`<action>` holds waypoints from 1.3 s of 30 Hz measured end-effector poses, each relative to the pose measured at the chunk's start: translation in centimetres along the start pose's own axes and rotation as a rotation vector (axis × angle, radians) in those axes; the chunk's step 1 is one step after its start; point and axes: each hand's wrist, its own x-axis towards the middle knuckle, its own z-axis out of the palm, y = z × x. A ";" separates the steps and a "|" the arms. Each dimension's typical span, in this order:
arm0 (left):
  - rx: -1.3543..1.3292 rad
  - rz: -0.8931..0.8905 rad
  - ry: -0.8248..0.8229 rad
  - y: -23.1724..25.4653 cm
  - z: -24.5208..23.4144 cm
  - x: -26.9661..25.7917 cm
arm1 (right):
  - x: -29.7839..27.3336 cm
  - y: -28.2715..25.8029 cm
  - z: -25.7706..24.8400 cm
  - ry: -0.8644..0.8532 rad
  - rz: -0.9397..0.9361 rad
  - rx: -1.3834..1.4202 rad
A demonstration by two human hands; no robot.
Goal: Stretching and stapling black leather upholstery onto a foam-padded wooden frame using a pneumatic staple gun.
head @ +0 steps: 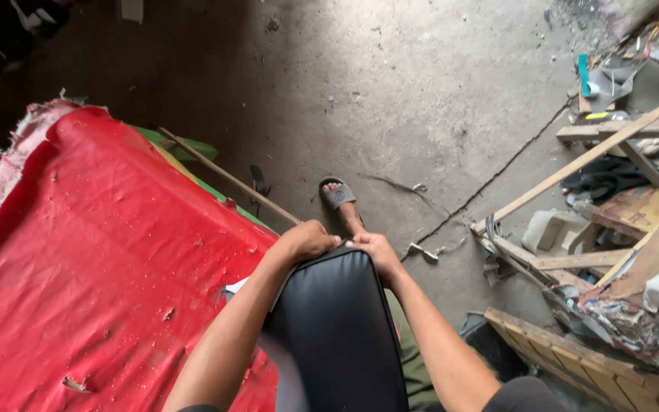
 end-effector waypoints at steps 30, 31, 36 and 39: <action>0.504 0.374 0.882 1.4 6.9 -8.1 | -10.7 -12.7 3.0 -0.261 -0.099 -0.039; 0.499 0.371 0.856 1.5 6.9 -8.3 | -10.5 -13.4 2.9 -0.397 0.145 0.045; 0.493 0.355 0.796 1.4 7.0 -8.2 | -5.2 -7.9 1.3 -0.432 0.672 0.154; 0.469 0.362 0.765 1.8 6.6 -8.7 | -3.7 -5.5 1.1 -0.444 0.635 0.233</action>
